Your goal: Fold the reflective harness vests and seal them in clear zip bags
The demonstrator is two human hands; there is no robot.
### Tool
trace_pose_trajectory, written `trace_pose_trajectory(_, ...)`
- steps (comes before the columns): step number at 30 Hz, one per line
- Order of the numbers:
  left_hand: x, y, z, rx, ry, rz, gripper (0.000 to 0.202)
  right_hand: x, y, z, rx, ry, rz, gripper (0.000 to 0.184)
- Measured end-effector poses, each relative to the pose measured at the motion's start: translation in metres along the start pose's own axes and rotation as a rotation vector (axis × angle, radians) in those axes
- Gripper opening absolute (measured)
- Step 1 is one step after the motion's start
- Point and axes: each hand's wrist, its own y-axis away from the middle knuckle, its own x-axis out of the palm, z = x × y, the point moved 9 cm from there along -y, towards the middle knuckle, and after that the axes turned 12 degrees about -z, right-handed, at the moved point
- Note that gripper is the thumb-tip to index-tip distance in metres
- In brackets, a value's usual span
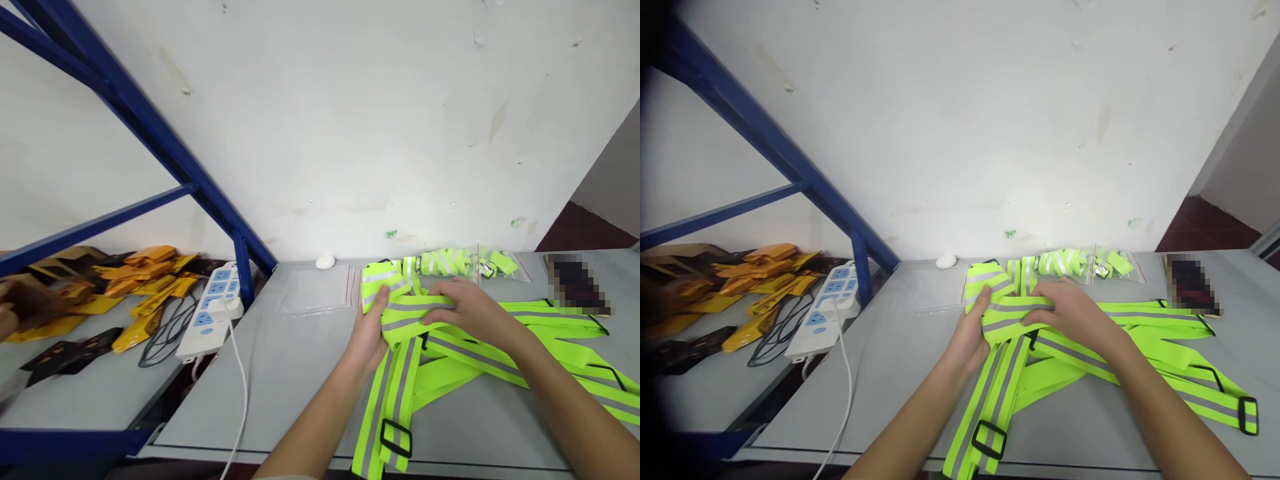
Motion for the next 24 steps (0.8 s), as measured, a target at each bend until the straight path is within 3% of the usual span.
trace_pose_trajectory(6,0.013,0.004,0.023,-0.177,0.007,0.299,0.054,-0.015,-0.006,0.010,-0.174,-0.078,-0.220,0.032)
trace_pose_trajectory(10,0.012,0.002,0.019,-0.174,0.054,0.323,0.060,-0.013,-0.007,-0.003,0.036,-0.179,-0.399,0.030)
trace_pose_trajectory(13,0.013,0.000,0.015,-0.149,0.059,0.288,0.062,0.005,-0.002,-0.016,0.267,-0.293,-0.387,0.038)
trace_pose_trajectory(15,0.013,-0.003,0.010,-0.082,0.073,0.246,0.060,0.017,0.002,-0.017,0.349,-0.386,-0.355,0.040)
trace_pose_trajectory(21,0.008,-0.004,0.003,0.133,-0.041,0.174,0.058,0.045,0.010,0.009,0.275,-0.578,-0.174,0.041)
trace_pose_trajectory(24,0.006,-0.001,0.001,0.194,-0.138,0.157,0.060,0.050,0.011,0.016,0.258,-0.702,-0.161,0.050)
